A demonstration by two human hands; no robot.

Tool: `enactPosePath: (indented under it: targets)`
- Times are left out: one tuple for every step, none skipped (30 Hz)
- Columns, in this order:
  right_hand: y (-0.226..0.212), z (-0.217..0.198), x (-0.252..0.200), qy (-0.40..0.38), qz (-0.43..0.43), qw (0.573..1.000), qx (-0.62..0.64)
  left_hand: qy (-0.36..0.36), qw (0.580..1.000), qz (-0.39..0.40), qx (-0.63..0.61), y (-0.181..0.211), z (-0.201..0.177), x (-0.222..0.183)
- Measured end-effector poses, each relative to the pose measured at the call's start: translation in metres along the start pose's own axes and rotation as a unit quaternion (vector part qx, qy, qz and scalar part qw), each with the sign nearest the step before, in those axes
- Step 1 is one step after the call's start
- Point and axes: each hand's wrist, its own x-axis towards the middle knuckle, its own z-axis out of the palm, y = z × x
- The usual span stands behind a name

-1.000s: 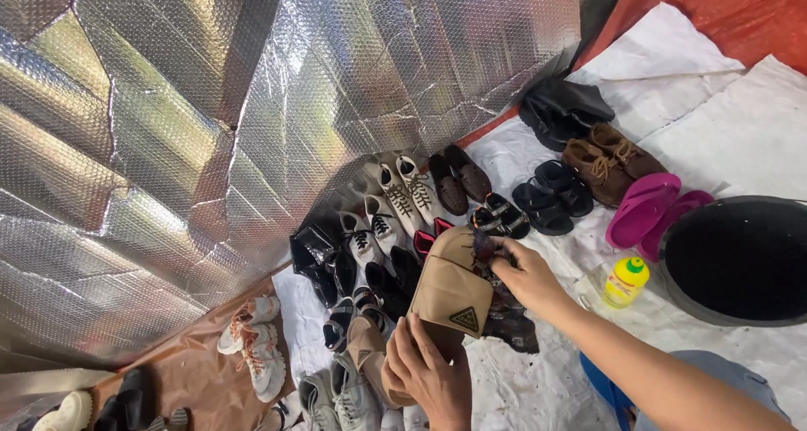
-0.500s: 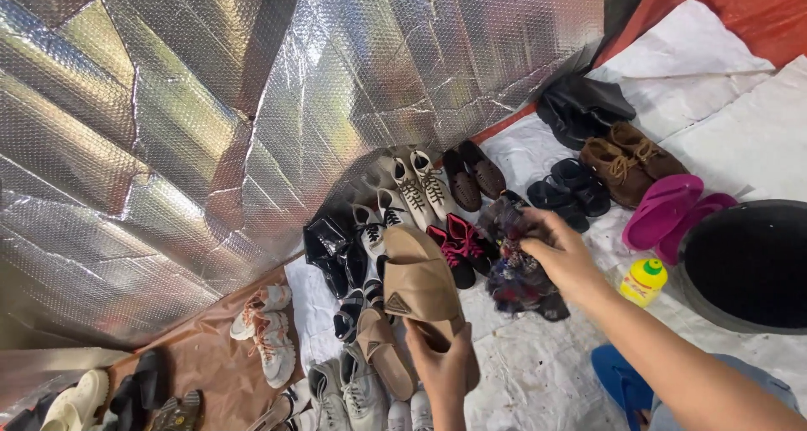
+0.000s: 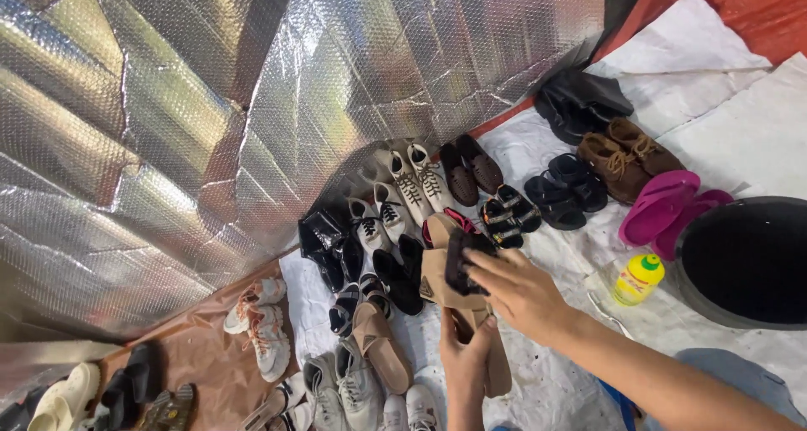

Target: The person is cleaning a beige sandal by applying liquid cleaner and scrubbing the sides, top, and sole with a toothbrush.

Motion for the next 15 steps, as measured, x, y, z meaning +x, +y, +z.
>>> enactPosePath:
  targets:
    - [-0.005,-0.002,0.000,-0.002,-0.002,1.000,0.003,0.004,1.000,0.000,-0.001,0.002,-0.003,0.002]
    - [-0.010,-0.004,0.000,-0.025,-0.042,0.999,0.011,0.004,0.999,-0.014,-0.052,0.004,-0.006,0.004]
    - [-0.014,-0.006,0.000,-0.047,-0.082,0.995,0.018,0.002,0.994,-0.027,-0.103,0.006,-0.008,0.007]
    - [-0.012,-0.005,-0.001,-0.047,-0.084,0.995,0.019,0.004,0.994,-0.026,-0.104,0.008,-0.011,0.006]
    - [-0.010,-0.005,-0.002,-0.064,-0.071,0.995,0.029,-0.011,0.994,-0.021,-0.109,0.011,-0.013,0.006]
    - [-0.008,-0.004,-0.003,-0.081,-0.058,0.994,0.040,-0.026,0.993,-0.017,-0.114,0.014,-0.015,0.006]
    - [-0.008,-0.004,-0.002,-0.080,-0.058,0.994,0.039,-0.026,0.993,-0.017,-0.114,0.011,-0.016,0.007]
    - [-0.008,-0.004,-0.002,-0.071,-0.046,0.994,0.067,-0.036,0.988,-0.040,-0.143,0.008,-0.016,0.008]
    - [-0.007,-0.005,-0.002,-0.064,-0.034,0.993,0.095,-0.046,0.982,-0.065,-0.173,0.004,-0.016,0.009]
    - [-0.007,-0.005,-0.003,-0.064,-0.033,0.993,0.095,-0.047,0.982,-0.065,-0.172,0.000,-0.015,0.011]
    - [-0.007,-0.005,-0.004,-0.057,-0.022,0.993,0.105,-0.063,0.972,-0.079,-0.214,-0.003,-0.014,0.012]
    - [-0.008,-0.004,-0.005,-0.051,-0.012,0.992,0.116,-0.078,0.959,-0.093,-0.255,-0.007,-0.013,0.013]
    - [-0.009,-0.007,-0.003,-0.051,-0.012,0.992,0.115,-0.079,0.959,-0.092,-0.255,-0.014,-0.014,0.016]
    - [-0.011,-0.009,-0.002,-0.034,-0.011,0.988,0.150,-0.082,0.949,-0.107,-0.286,-0.020,-0.015,0.018]
    - [-0.012,-0.011,0.000,-0.017,-0.010,0.983,0.185,-0.086,0.936,-0.122,-0.317,-0.027,-0.015,0.021]
